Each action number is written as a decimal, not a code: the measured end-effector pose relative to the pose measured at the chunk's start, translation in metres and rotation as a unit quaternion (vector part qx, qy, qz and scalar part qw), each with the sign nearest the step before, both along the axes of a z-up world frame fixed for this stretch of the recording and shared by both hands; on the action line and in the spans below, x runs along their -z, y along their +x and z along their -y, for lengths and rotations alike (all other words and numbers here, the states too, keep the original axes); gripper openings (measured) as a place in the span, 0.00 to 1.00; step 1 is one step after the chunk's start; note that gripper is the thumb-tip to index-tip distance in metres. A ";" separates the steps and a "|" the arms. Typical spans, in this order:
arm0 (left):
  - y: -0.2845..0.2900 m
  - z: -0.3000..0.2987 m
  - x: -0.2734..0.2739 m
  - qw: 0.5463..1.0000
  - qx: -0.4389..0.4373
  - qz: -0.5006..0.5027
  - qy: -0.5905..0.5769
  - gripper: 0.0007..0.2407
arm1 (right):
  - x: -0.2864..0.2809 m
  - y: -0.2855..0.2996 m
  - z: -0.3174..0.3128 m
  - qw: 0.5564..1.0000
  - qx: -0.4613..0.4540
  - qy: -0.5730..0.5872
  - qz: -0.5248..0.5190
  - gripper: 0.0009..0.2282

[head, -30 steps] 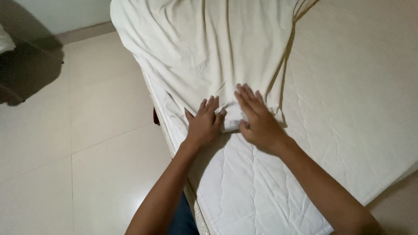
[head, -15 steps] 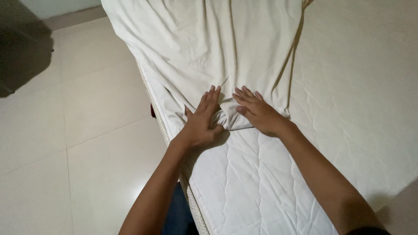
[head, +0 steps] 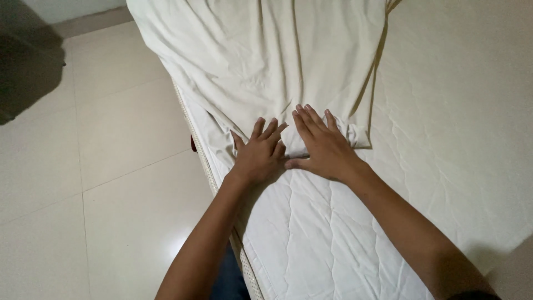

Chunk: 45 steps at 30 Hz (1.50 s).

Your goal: The person spreads a white fitted sheet over a mattress, smoothing the fabric and tucking the elasticized edges under the corners. They work around the bed to ensure the sheet is properly fitted and wrinkle-free.

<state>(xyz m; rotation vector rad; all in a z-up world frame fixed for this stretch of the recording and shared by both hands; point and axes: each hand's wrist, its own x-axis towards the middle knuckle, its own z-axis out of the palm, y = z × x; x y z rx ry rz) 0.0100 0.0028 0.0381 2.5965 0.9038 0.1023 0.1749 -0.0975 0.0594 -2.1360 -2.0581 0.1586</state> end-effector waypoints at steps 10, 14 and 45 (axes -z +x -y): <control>-0.011 0.000 -0.020 0.998 0.023 0.049 -0.020 0.36 | 0.021 0.041 -0.018 0.997 -0.015 -0.063 -0.048 0.40; -0.010 -0.006 -0.003 0.999 0.005 0.037 0.017 0.29 | 0.015 0.044 -0.021 0.983 -0.004 -0.096 -0.155 0.32; -0.004 -0.010 0.004 0.987 0.014 0.123 -0.102 0.35 | -0.017 0.014 0.038 0.990 0.009 0.087 -0.115 0.27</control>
